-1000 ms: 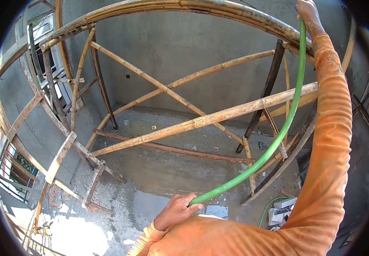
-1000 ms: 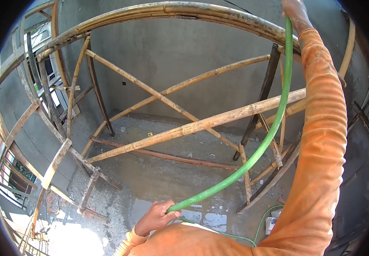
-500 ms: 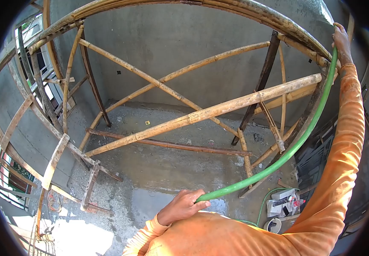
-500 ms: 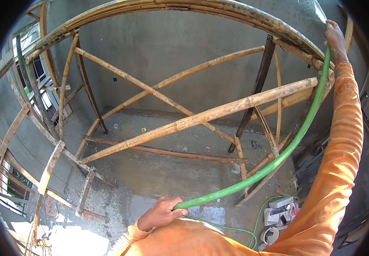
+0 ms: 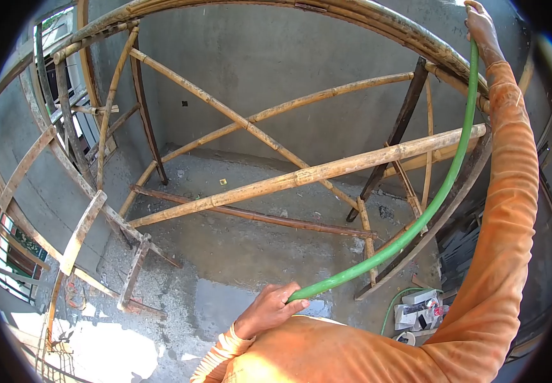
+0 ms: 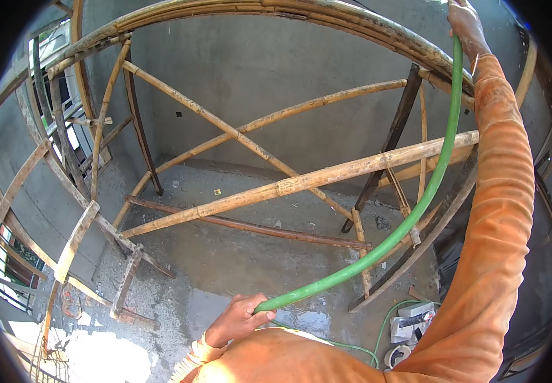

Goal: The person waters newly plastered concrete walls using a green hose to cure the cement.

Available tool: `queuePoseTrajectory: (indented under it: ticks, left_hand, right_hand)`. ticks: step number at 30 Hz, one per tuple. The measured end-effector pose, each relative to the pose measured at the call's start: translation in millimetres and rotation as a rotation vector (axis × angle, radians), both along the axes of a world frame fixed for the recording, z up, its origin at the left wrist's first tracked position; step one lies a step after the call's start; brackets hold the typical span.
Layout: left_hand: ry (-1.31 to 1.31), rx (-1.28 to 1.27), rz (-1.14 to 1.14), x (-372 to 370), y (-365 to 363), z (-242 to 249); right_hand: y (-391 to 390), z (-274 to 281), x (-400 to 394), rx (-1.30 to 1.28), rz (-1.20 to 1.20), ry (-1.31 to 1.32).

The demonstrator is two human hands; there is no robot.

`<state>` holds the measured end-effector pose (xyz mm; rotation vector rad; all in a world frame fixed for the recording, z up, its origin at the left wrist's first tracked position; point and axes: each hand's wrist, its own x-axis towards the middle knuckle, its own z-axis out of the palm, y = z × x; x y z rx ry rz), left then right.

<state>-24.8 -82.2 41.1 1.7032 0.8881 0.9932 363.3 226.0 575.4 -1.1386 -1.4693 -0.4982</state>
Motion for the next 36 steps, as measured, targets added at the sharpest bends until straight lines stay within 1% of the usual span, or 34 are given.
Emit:
queuePoseTrajectory:
  ticks: [4,7,8,9,11,12,14,16,18,19,20,21,23,25,29,31,32,34,35,36]
  left_hand:
    - [-0.018,0.019,0.065,-14.7,-9.2,-3.7]
    - [0.009,0.03,0.122,-27.1,-17.6,-11.7]
    - [0.019,0.018,0.125,-32.0,-16.8,-14.6]
    - [0.027,0.063,0.173,-37.9,-16.9,-14.0]
    - [0.021,-0.028,0.14,-45.0,-23.1,-13.4]
    - [0.029,0.003,0.172,-47.8,-24.5,-16.2]
    - [-0.051,-0.033,0.213,-52.6,-29.1,-24.1]
    - [-0.075,0.027,0.265,-57.0,-34.3,-27.0]
    - [-0.107,0.157,0.475,-56.9,-45.7,-21.5]
    - [-0.185,0.04,0.429,-62.5,-57.9,5.3]
    - [-0.183,0.044,0.438,-65.4,-58.2,-1.4]
    - [-0.132,0.097,0.468,-66.8,-57.2,-14.2]
    - [-0.08,0.149,0.503,-69.4,-61.5,-10.3]
    - [-0.232,0.109,0.506,-68.9,-68.9,-2.1]
    - [-0.195,0.105,0.518,-67.6,-67.0,-8.2]
    - [-0.091,0.054,0.552,-65.6,-67.8,-5.6]
    - [-0.094,0.044,0.559,-65.3,-65.4,-6.8]
    - [-0.026,-0.133,0.431,-65.2,-59.4,-15.8]
    - [-0.053,-0.162,0.466,-62.6,-59.9,-16.1]
    - [-0.075,-0.117,0.439,-59.2,-60.0,-13.9]
  right_hand:
    - [19.4,-0.5,-71.3,0.004,0.1,-0.055]
    - [47.2,16.9,-124.7,0.072,0.245,-0.104]
    - [16.4,1.8,-171.7,0.042,0.216,-0.066]
    - [13.2,5.5,-194.3,-0.015,0.212,-0.049]
    - [13.9,7.4,-236.2,-0.012,0.256,-0.063]
    - [5.2,5.0,-261.2,-0.026,0.267,-0.048]
    - [-2.5,1.2,-302.2,-0.025,0.342,-0.026]
    - [-3.9,0.5,-337.7,-0.038,0.393,-0.015]
    - [-7.6,-0.7,-367.5,-0.037,0.439,-0.031]
    - [-7.1,-0.6,-380.6,-0.037,0.462,-0.037]
    - [-14.5,-2.5,-393.7,-0.042,0.477,-0.022]
    - [-17.8,-3.1,-403.9,-0.044,0.504,-0.023]
    - [-19.8,-2.8,-420.6,-0.046,0.534,-0.024]
    - [-22.4,-3.1,-432.6,-0.07,0.566,-0.029]
    - [-24.7,-4.2,-444.0,-0.069,0.59,-0.034]
    - [-23.4,-3.8,-438.5,-0.057,0.596,-0.034]
    - [-22.3,-5.0,-435.7,-0.047,0.602,-0.04]
    - [-16.7,-4.4,-418.7,-0.037,0.605,-0.036]
    - [-11.5,-3.1,-407.2,-0.021,0.592,-0.024]
    - [-4.2,-1.8,-392.1,0.007,0.631,-0.01]
